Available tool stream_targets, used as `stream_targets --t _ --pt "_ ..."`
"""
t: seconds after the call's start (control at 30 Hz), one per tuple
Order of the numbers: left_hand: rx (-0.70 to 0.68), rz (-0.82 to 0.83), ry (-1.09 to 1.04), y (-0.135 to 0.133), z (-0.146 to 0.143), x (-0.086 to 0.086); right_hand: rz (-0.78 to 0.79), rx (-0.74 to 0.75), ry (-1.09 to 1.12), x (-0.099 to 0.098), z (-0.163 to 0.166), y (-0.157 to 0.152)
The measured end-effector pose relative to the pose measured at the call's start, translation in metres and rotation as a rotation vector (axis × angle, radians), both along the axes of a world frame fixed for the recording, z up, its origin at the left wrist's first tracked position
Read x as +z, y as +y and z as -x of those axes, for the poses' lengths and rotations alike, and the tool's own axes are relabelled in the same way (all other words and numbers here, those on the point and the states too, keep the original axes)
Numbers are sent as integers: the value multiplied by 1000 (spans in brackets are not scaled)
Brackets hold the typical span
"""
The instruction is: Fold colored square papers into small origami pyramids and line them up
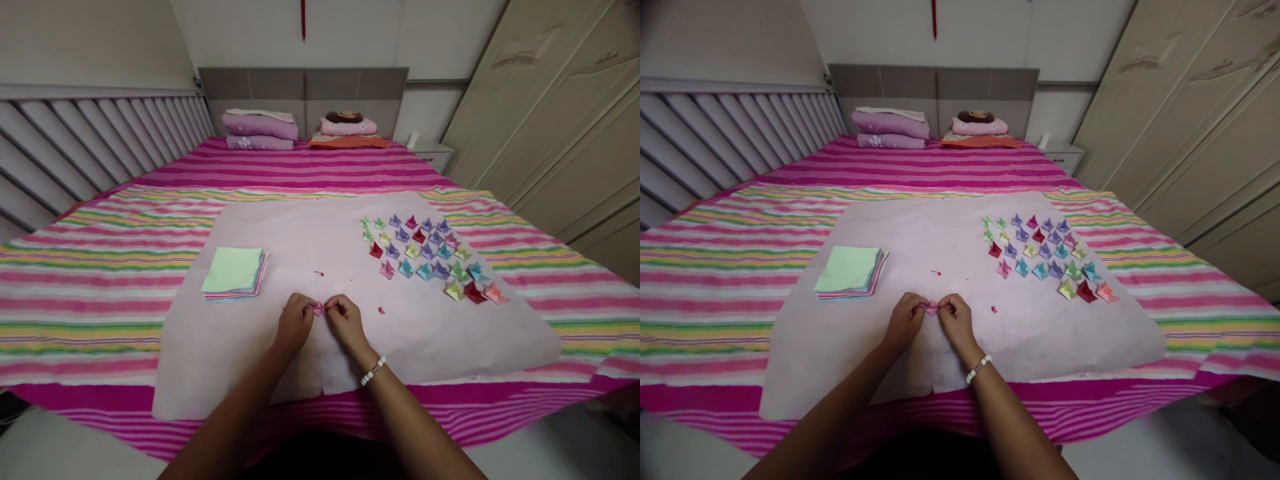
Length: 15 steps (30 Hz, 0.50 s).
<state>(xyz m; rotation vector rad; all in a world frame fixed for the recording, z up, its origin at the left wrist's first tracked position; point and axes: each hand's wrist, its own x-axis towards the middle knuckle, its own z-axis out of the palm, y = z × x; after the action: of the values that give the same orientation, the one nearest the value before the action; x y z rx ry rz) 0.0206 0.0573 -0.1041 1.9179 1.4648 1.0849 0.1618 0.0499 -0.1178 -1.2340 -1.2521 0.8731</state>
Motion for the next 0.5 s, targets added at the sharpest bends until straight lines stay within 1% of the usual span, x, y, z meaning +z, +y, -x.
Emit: stream_targets --t 0.13,0.3,0.5 --pt "6 8 84 -4 -3 3 -28 18 -15 4 -1 0" --pt "9 27 168 -7 -4 8 -17 25 -31 7 -1 -3" --pt "60 51 263 -8 -6 12 -10 21 -25 8 0 -4"
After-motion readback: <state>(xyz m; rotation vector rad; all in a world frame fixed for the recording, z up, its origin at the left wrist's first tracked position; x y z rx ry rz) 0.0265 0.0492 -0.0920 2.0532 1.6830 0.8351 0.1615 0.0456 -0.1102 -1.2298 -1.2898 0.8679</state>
